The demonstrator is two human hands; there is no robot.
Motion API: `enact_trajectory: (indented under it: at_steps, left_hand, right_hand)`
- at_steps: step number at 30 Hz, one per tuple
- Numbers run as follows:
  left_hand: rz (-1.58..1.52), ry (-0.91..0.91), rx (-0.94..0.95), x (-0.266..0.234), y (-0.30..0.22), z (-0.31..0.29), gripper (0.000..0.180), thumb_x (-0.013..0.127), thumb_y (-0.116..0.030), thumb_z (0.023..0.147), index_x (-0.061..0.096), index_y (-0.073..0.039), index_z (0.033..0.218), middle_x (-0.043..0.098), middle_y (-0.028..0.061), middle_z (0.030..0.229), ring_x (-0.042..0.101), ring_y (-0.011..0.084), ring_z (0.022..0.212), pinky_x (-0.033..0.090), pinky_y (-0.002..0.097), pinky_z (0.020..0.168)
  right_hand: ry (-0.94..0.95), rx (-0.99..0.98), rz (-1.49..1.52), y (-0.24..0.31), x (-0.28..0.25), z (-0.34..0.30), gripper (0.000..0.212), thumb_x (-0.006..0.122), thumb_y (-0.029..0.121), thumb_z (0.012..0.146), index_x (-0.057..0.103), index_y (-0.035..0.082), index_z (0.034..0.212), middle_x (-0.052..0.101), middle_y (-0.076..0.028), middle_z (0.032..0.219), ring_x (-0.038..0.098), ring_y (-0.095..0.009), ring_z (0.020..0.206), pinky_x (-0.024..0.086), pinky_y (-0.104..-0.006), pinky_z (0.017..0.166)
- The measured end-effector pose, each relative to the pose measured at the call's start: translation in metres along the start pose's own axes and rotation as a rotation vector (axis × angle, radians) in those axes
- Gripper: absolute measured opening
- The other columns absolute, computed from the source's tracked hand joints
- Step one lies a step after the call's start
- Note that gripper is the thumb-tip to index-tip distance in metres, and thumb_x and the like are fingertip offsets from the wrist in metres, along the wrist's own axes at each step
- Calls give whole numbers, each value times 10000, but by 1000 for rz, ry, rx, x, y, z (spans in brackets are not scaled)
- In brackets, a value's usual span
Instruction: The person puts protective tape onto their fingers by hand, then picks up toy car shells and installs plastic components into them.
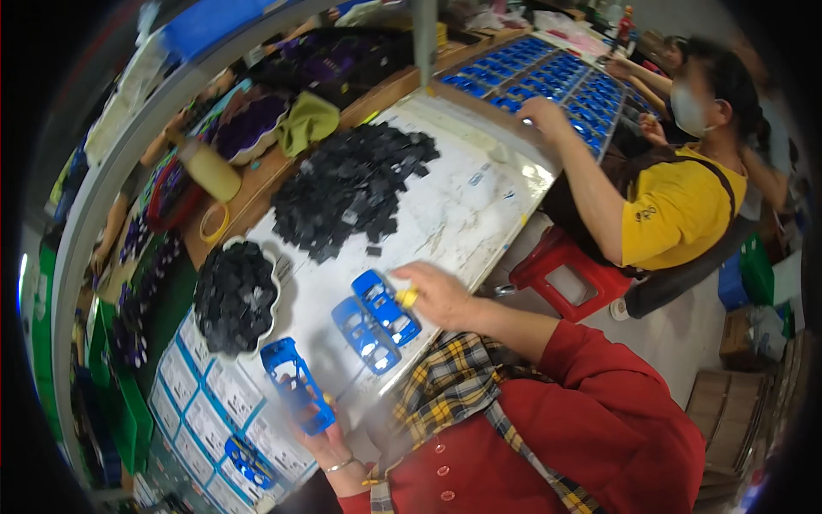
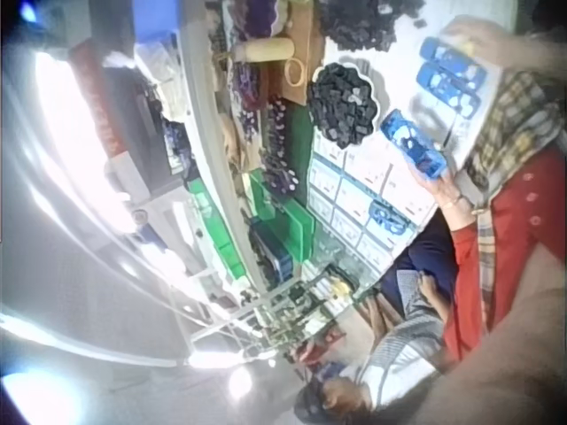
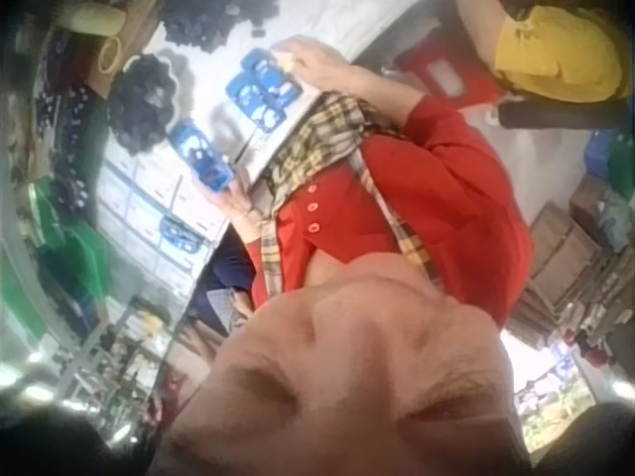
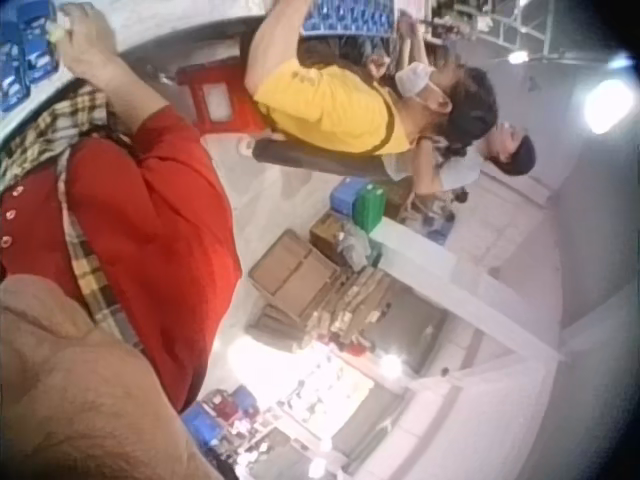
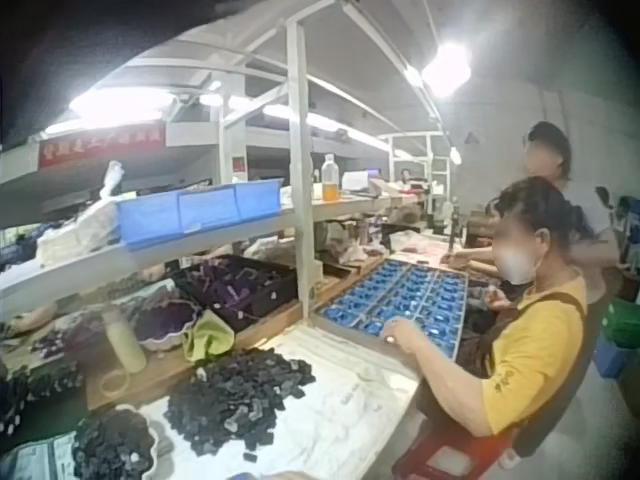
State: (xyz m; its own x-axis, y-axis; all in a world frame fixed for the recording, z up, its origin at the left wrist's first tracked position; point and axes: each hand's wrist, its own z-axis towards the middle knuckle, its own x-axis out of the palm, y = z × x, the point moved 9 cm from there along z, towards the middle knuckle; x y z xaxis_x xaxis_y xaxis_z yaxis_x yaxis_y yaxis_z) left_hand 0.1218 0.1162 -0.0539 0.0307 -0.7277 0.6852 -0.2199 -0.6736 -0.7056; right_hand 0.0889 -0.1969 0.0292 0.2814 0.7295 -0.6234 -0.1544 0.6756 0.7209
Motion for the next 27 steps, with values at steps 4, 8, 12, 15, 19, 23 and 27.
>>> enact_trajectory:
  at_steps: [4, 8, 12, 15, 19, 23, 27]
  left_hand:
    - [-259, -8, -14, 11, 7, -12, 454, 469, -370, 888, 448, -125, 1271, 487, 221, 1238, 587, 282, 867, 510, 364, 654]
    - [-368, 29, -141, 34, 10, -18, 499, 480, -418, 886, 418, -154, 1305, 449, 252, 1260, 565, 309, 891, 497, 390, 715]
    - [-177, 150, -23, 45, 2, -24, 599, 490, -562, 829, 428, -169, 1277, 459, 261, 1231, 575, 279, 866, 498, 356, 690]
    - [-234, 249, 14, 45, -4, -28, 612, 566, -529, 798, 438, -140, 1253, 457, 253, 1233, 563, 278, 944, 487, 379, 784]
    - [-286, 261, -15, 44, -3, -30, 592, 621, -394, 812, 409, -97, 1278, 455, 213, 1256, 518, 281, 1083, 481, 424, 827]
    - [-362, 286, -128, 40, 3, -35, 610, 721, -189, 750, 402, -122, 1265, 498, 155, 1207, 560, 227, 989, 523, 323, 743]
    - [-333, 278, -109, 29, 0, -41, 597, 715, -178, 751, 405, -121, 1259, 534, 91, 1128, 569, 206, 959, 534, 298, 689]
  right_hand:
    - [-123, 51, 83, -40, -19, -3, 327, 465, 35, 780, 550, 2, 1094, 567, -183, 1049, 534, -314, 1004, 419, -360, 894]
    - [-121, -32, -17, -37, -19, -1, 218, 493, 12, 834, 561, 5, 1041, 588, -103, 963, 559, -183, 882, 442, -270, 796]
    - [-86, 19, 47, -44, -15, -1, 196, 501, 25, 819, 571, 23, 1002, 590, -121, 925, 573, -234, 856, 449, -291, 768]
    - [-92, -4, 37, -40, -15, -3, 171, 503, 25, 828, 576, 20, 982, 588, -108, 900, 567, -208, 826, 443, -276, 749]
    - [-51, -2, 31, -45, -13, -4, 162, 504, 15, 823, 574, 17, 970, 582, -100, 885, 556, -196, 812, 438, -270, 743]
    - [-47, -25, -22, -45, -13, -4, 156, 493, 3, 818, 568, 7, 955, 571, -95, 879, 543, -183, 805, 432, -261, 740]
    - [-35, -28, -22, -41, -12, -3, 151, 495, 6, 822, 567, 7, 955, 557, -82, 863, 526, -171, 780, 423, -254, 714]
